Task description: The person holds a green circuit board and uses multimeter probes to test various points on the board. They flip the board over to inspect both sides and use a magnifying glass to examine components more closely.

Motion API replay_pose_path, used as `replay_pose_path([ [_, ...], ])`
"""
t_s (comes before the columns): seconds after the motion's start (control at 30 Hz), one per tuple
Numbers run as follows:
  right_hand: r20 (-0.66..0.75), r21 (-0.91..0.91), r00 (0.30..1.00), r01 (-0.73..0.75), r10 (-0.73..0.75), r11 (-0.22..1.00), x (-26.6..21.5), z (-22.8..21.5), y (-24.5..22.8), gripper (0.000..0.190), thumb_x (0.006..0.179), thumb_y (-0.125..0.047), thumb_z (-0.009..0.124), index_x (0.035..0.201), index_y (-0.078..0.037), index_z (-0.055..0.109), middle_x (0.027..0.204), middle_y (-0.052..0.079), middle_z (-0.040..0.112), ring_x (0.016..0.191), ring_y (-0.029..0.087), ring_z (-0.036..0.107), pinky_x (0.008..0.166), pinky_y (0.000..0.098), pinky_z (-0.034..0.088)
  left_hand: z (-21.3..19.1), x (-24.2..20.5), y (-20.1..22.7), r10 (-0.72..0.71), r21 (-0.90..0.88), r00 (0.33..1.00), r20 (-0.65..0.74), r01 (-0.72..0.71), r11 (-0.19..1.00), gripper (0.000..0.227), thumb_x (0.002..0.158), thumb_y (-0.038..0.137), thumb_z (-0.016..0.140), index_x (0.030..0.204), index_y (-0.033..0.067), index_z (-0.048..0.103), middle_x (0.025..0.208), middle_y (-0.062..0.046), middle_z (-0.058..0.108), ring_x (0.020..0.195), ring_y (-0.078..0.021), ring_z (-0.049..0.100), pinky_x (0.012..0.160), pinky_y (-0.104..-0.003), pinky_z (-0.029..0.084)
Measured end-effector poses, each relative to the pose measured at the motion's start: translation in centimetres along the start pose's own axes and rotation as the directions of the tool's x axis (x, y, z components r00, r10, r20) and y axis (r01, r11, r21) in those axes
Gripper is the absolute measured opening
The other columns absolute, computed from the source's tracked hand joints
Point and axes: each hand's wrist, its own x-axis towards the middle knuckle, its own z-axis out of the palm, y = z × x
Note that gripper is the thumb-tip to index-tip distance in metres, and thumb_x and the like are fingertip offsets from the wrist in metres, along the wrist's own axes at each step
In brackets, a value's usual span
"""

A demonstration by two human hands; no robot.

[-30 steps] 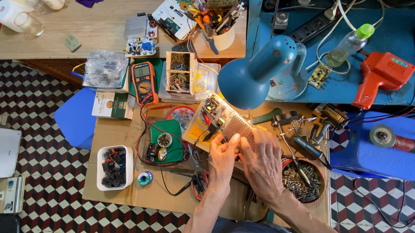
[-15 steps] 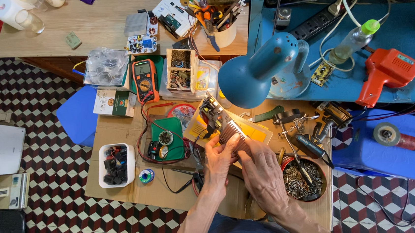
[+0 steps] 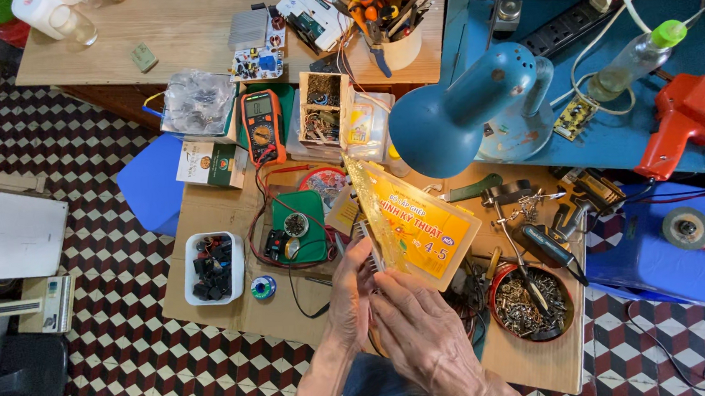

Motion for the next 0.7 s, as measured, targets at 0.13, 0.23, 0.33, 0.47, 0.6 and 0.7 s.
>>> replay_pose_path([
  [0.13, -0.069, 0.085, 0.994, -0.080, 0.086, 0.993, 0.5, 0.2, 0.0, 0.041, 0.079, -0.012, 0.080, 0.116, -0.001, 0.067, 0.129, 0.017, 0.064, 0.122, 0.035, 0.062, 0.101, 0.0439, 0.052, -1.9, 0.2, 0.7, -0.026, -0.113, 0.994, 0.109, 0.038, 0.993, 0.048, 0.099, 0.044, 0.057, 0.128, 0.0055, 0.062, 0.116, -0.006, 0.069, 0.104, -0.0165, 0.066, 0.093, -0.035, 0.053],
  [0.23, -0.095, 0.079, 0.975, -0.193, 0.200, 0.978, 1.2, -0.1, 1.4, 0.040, 0.079, -0.012, 0.080, 0.116, -0.002, 0.067, 0.127, 0.016, 0.066, 0.118, 0.032, 0.064, 0.098, 0.0422, 0.053, -3.1, 0.9, 1.0, -0.024, -0.124, 0.991, 0.132, 0.041, 0.991, 0.046, 0.102, 0.044, 0.055, 0.126, 0.0059, 0.062, 0.114, -0.007, 0.068, 0.102, -0.0162, 0.067, 0.090, -0.036, 0.055],
  [0.33, -0.084, 0.053, 0.944, -0.316, 0.319, 0.947, 1.8, -0.4, 3.0, 0.038, 0.082, -0.013, 0.079, 0.116, -0.002, 0.068, 0.126, 0.015, 0.067, 0.114, 0.031, 0.064, 0.096, 0.0417, 0.052, -4.3, 1.8, 1.4, -0.105, -0.189, 0.982, 0.159, 0.135, 0.973, 0.044, 0.103, 0.041, 0.053, 0.126, 0.0046, 0.062, 0.113, -0.008, 0.071, 0.098, -0.0168, 0.070, 0.088, -0.035, 0.059],
  [0.47, -0.098, 0.031, 0.938, -0.330, 0.332, 0.943, 3.2, 0.0, 5.1, 0.034, 0.087, -0.011, 0.076, 0.117, -0.001, 0.067, 0.128, 0.014, 0.066, 0.119, 0.032, 0.063, 0.102, 0.0426, 0.050, -5.3, 3.2, 1.9, -0.252, -0.178, 0.958, 0.133, 0.274, 0.945, 0.047, 0.102, 0.040, 0.051, 0.126, 0.0019, 0.064, 0.110, -0.011, 0.075, 0.089, -0.0187, 0.075, 0.079, -0.034, 0.062],
  [0.6, -0.095, 0.024, 0.947, -0.306, 0.307, 0.952, 4.6, 1.1, 6.6, 0.034, 0.086, -0.009, 0.075, 0.118, -0.001, 0.067, 0.129, 0.014, 0.065, 0.122, 0.033, 0.062, 0.105, 0.0432, 0.048, -6.0, 4.5, 1.9, -0.297, -0.153, 0.944, 0.146, 0.318, 0.936, 0.050, 0.100, 0.042, 0.050, 0.127, 0.0019, 0.065, 0.108, -0.012, 0.076, 0.088, -0.0183, 0.075, 0.078, -0.033, 0.062],
  [0.7, -0.064, 0.005, 0.956, -0.285, 0.285, 0.958, 5.5, 2.2, 7.5, 0.027, 0.086, -0.007, 0.074, 0.112, -0.003, 0.067, 0.131, 0.012, 0.066, 0.127, 0.032, 0.061, 0.109, 0.0437, 0.046, -6.5, 5.5, 1.7, -0.322, -0.170, 0.933, 0.161, 0.348, 0.922, 0.048, 0.101, 0.041, 0.052, 0.128, 0.0026, 0.066, 0.109, -0.010, 0.075, 0.089, -0.0172, 0.075, 0.079, -0.032, 0.062],
])
